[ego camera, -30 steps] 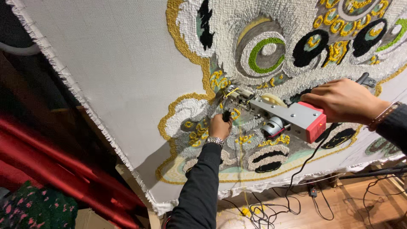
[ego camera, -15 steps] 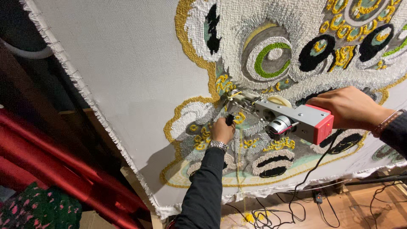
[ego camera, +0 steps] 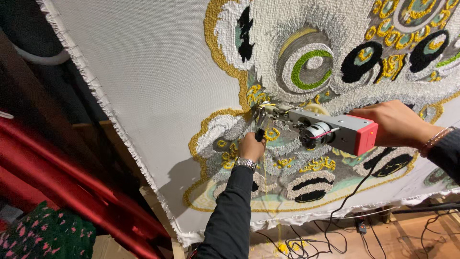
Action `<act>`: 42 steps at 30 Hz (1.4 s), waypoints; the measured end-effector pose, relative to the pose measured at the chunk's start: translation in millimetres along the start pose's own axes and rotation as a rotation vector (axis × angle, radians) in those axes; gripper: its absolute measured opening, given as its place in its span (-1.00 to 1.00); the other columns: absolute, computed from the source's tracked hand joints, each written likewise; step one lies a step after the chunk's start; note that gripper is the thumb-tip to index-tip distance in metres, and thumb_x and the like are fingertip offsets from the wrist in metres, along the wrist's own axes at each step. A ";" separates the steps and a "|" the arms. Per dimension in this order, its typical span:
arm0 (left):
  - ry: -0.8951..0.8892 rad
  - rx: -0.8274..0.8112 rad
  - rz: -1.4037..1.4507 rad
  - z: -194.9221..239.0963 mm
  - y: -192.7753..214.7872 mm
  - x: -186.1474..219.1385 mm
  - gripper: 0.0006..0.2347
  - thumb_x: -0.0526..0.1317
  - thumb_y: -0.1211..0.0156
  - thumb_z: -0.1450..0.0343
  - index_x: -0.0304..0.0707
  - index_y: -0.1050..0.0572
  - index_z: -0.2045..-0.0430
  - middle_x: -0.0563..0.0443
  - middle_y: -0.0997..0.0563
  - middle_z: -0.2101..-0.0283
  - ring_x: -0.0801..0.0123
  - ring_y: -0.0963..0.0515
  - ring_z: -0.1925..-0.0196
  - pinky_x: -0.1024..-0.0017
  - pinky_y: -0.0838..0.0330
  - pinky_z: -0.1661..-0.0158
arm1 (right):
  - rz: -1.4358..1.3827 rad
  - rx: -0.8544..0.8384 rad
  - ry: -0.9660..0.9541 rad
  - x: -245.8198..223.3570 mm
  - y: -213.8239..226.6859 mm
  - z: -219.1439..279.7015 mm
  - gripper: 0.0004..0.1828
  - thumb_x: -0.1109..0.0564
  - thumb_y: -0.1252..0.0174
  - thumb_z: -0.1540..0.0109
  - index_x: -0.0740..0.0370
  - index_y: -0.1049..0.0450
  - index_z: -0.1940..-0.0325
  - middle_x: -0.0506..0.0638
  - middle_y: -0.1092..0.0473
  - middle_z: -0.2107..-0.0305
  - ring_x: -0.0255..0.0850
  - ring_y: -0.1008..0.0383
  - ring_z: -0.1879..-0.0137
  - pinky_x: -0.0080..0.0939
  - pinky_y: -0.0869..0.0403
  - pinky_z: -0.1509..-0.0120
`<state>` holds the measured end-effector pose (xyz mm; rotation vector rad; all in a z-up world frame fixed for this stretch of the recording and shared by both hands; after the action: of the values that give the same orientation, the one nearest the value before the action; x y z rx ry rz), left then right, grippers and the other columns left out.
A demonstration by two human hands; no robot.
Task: The person uses a tufting gun to apply yellow yarn to a large canvas, forming a decorative design. They then retrieve scissors and trim the tufted yarn to even the surface.
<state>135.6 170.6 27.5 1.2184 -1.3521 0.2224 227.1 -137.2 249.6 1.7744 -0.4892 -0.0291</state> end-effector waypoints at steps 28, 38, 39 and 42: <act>-0.028 -0.123 -0.277 -9.5 48.0 11.3 -0.73 0.01 -0.29 -0.37 -0.24 -0.58 0.37 -0.11 -0.66 0.43 0.15 -0.68 0.40 0.16 -0.53 0.33 | -0.514 0.235 -0.149 -9.7 -91.5 36.5 -0.71 0.13 -0.30 0.04 0.24 -0.49 0.27 0.19 -0.50 0.50 0.25 -0.48 0.31 -0.01 -0.48 0.29; -0.083 -0.076 -0.298 -8.9 56.4 10.8 -0.67 0.03 -0.35 -0.33 -0.29 -0.55 0.39 -0.18 -0.63 0.37 0.03 -0.63 0.35 0.10 -0.50 0.31 | -0.569 0.276 -0.132 2.2 -140.0 46.4 -0.76 0.11 -0.38 0.03 0.28 -0.49 0.45 0.16 -0.46 0.60 0.06 -0.47 0.49 -0.08 -0.45 0.36; -0.071 -0.089 -0.302 -10.2 57.2 11.2 -0.69 0.03 -0.34 -0.33 -0.28 -0.55 0.40 -0.17 -0.64 0.37 0.05 -0.65 0.36 0.11 -0.51 0.31 | -0.589 0.280 -0.138 3.1 -142.1 47.4 -0.74 0.10 -0.40 0.02 0.29 -0.49 0.46 0.15 -0.47 0.62 0.01 -0.48 0.52 -0.10 -0.46 0.37; -0.060 -0.110 -0.310 -8.4 55.8 7.0 -0.71 0.00 -0.32 -0.32 -0.27 -0.56 0.43 -0.15 -0.66 0.37 0.08 -0.67 0.37 0.12 -0.53 0.31 | -0.720 0.279 -0.183 -2.7 -151.3 51.8 -0.77 0.14 -0.37 0.02 0.30 -0.52 0.39 0.10 -0.50 0.61 -0.10 -0.47 0.54 -0.14 -0.48 0.35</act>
<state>101.9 197.2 64.7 1.3303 -1.1902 -0.1071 257.1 -157.3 93.8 2.1515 0.0455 -0.6576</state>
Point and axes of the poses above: each hand's wrist, its own z-axis away from the middle knuckle, its own y-axis out of the back of the hand, x = y × z, the point moved 6 cm from there along -z, towards the middle knuckle
